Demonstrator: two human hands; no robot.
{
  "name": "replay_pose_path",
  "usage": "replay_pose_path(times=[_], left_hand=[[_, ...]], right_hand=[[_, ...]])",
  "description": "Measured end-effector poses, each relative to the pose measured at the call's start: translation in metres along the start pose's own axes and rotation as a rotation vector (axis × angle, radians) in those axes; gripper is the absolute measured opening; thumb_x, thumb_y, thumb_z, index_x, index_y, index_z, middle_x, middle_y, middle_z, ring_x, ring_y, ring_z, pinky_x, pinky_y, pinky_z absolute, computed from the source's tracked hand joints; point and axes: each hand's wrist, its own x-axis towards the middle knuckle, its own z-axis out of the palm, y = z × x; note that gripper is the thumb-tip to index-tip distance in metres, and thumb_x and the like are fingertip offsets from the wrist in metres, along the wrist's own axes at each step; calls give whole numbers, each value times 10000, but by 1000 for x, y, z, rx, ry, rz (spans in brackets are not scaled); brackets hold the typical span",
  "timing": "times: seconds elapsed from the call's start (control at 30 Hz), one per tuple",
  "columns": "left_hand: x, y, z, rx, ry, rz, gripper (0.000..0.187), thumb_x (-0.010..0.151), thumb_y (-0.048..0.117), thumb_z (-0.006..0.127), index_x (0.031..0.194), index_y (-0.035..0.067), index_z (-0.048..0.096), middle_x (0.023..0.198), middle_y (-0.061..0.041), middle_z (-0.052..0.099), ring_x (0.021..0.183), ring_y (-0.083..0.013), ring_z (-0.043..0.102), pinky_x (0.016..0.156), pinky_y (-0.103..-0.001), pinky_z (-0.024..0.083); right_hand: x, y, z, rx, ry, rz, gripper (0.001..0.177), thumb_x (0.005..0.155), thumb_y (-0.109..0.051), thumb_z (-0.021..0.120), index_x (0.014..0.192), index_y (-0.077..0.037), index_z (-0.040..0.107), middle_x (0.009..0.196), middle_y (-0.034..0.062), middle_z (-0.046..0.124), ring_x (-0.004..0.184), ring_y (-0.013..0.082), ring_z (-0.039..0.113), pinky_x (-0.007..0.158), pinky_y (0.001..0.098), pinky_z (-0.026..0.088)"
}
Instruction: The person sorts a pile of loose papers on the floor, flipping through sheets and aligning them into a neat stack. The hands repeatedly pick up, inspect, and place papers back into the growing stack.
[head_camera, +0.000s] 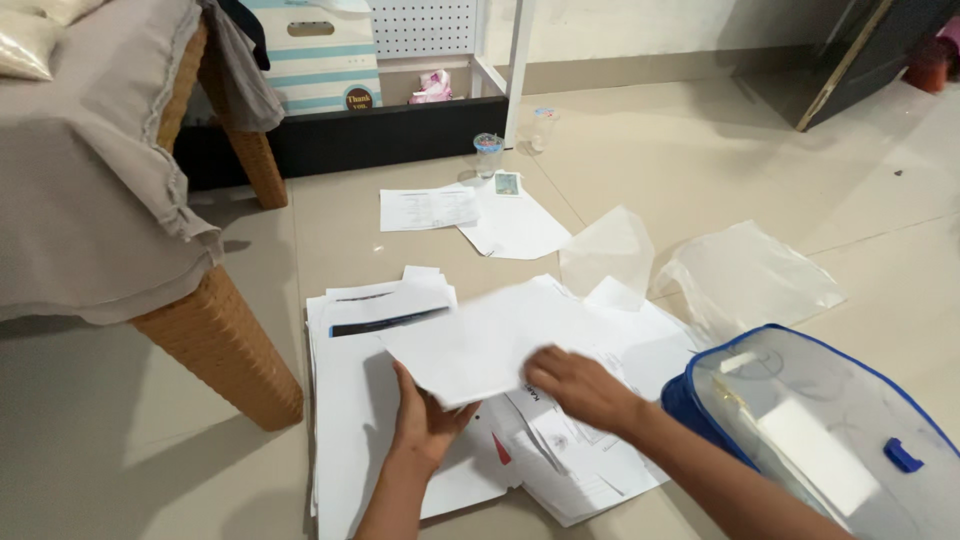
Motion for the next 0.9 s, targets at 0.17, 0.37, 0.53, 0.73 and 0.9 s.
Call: replay_pose_path(times=[0.17, 0.37, 0.53, 0.73, 0.9], left_hand=[[13, -22, -36, 306, 12, -6, 470, 1020, 341, 521, 1433, 122, 476, 1296, -121, 600, 1200, -296, 610, 1021, -459, 541], [54, -78, -39, 467, 129, -1, 286, 980, 48, 608, 1255, -24, 572, 1179, -160, 657, 1044, -254, 711, 925, -356, 594], [69, -124, -29, 326, 198, 19, 185, 970, -27, 611, 1147, -80, 595, 1117, -169, 660, 958, -248, 726, 880, -346, 608], [68, -162, -13, 243, 347, -7, 194, 961, -74, 607, 1152, -111, 616, 1123, -183, 651, 945, -286, 726, 848, -367, 622], [61, -177, -3, 238, 351, 40, 269, 943, -117, 591, 1208, -70, 598, 1146, -186, 655, 931, -298, 725, 827, -385, 625]], right_hand=[[-68, 17, 34, 66, -270, 162, 601, 708, 201, 577, 1230, -92, 627, 1316, 174, 574, 1158, 324, 612, 857, 401, 565], [-101, 47, 52, 5, -310, 406, 562, 789, 149, 548, 1264, -137, 641, 1342, 171, 568, 1191, 339, 601, 934, 435, 540], [-98, 56, 67, 123, -233, 965, 252, 965, -186, 593, 1190, -86, 645, 1067, 168, 730, 995, 338, 699, 858, 425, 573], [-91, 55, 80, 788, 220, 1559, 396, 1056, -300, 505, 1149, 47, 672, 863, 197, 736, 690, 282, 732, 592, 383, 604], [-98, 54, 83, 586, 174, 1540, 377, 958, -282, 665, 1161, 35, 673, 922, 202, 757, 766, 290, 734, 683, 383, 592]])
